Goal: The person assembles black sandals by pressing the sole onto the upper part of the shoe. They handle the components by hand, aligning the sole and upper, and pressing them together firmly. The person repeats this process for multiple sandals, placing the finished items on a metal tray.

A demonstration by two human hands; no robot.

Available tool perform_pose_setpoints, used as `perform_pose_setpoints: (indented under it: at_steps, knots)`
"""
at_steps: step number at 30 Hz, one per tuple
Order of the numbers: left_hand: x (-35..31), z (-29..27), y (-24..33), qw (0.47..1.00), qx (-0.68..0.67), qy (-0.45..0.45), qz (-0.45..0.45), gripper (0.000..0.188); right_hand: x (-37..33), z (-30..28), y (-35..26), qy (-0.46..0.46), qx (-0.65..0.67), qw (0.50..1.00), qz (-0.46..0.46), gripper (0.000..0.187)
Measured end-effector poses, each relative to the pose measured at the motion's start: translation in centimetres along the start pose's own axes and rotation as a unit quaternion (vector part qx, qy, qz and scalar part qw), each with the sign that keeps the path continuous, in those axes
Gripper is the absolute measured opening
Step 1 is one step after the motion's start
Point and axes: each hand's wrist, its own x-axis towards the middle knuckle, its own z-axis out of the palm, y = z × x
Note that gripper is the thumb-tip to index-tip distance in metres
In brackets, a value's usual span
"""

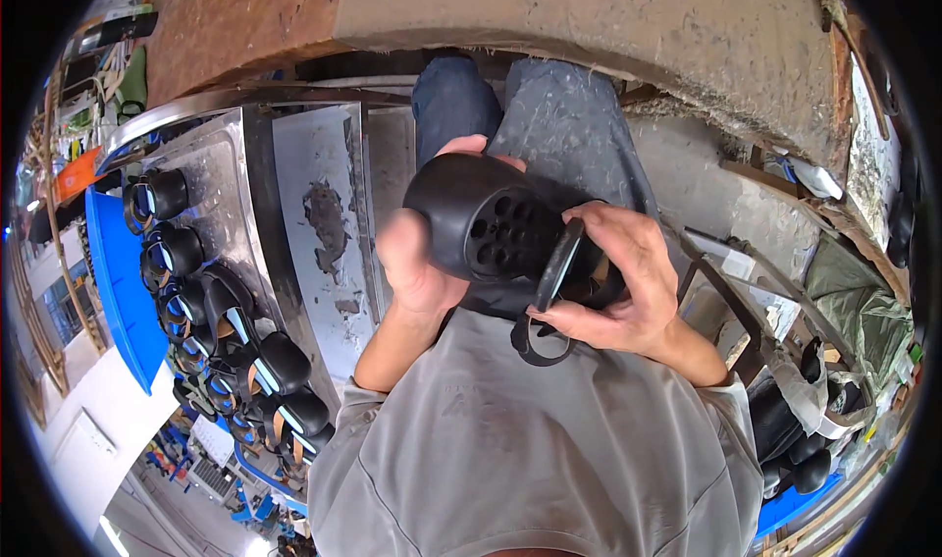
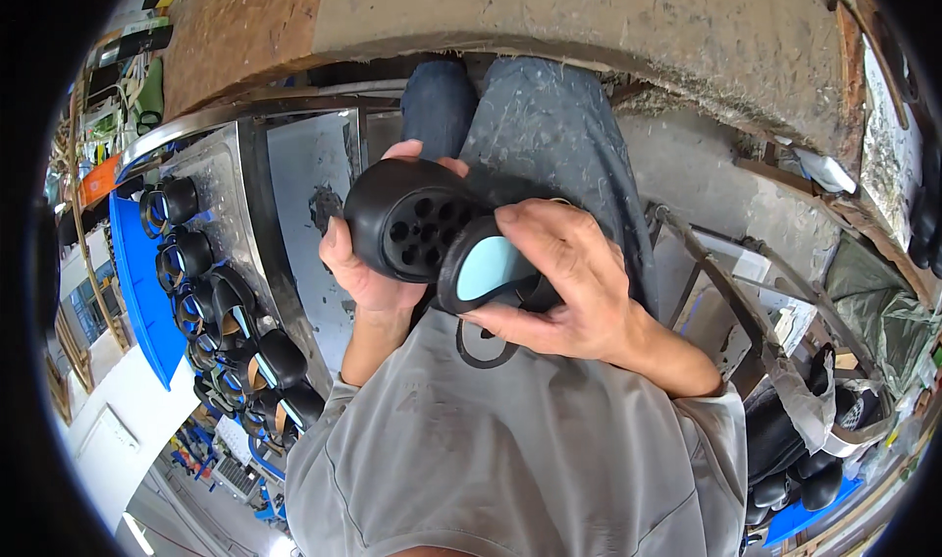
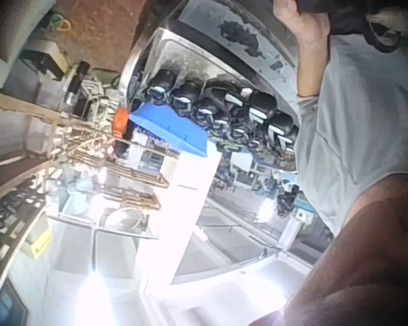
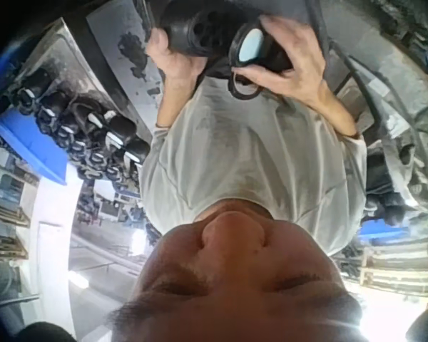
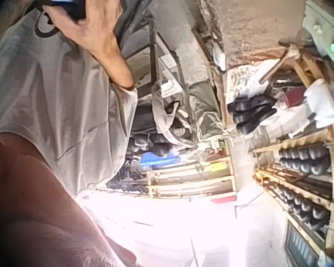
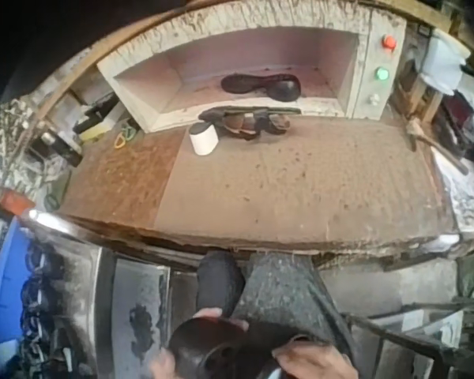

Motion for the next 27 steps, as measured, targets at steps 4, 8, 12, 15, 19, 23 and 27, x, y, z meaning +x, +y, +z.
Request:
perform_pose_setpoints:
  at_steps: [4, 8, 12, 15, 19, 23, 27]
  knots:
    - [-0.5, 0.9, 0.4, 0.997, 0.075, 0.003, -0.019, 0.100, 0.4, 0.3, -0.1, -0.005, 0.000, 1.000, -0.030, 0.074]
    - [-0.6, 1.5, 0.3, 0.987, 0.159, 0.024, 0.002, 0.105, 0.3, 0.2, -0.2, -0.008, -0.013, 1.000, -0.020, 0.074]
    - [-0.7, 2.0, 0.4, 0.980, 0.195, 0.037, 0.001, 0.108, 0.5, -0.1, -0.3, -0.012, -0.013, 1.000, -0.022, 0.075]
    - [-0.7, 2.2, 0.5, 0.979, 0.202, 0.040, -0.002, 0.107, 0.6, 0.0, -0.1, -0.011, -0.012, 1.000, -0.025, 0.075]
    - [-0.8, 2.0, 0.6, 0.980, 0.197, 0.035, -0.010, 0.108, 0.6, 0.0, -0.2, -0.016, -0.011, 1.000, -0.024, 0.075]
    - [-1.0, 1.3, 0.8, 0.988, 0.152, 0.005, -0.025, 0.108, 0.6, 0.0, -0.3, -0.021, -0.013, 0.999, -0.026, 0.075]
    - [-1.0, 0.9, 0.9, 0.990, 0.139, -0.018, -0.029, 0.110, 0.7, -0.1, -0.4, -0.027, -0.015, 0.999, -0.029, 0.076]
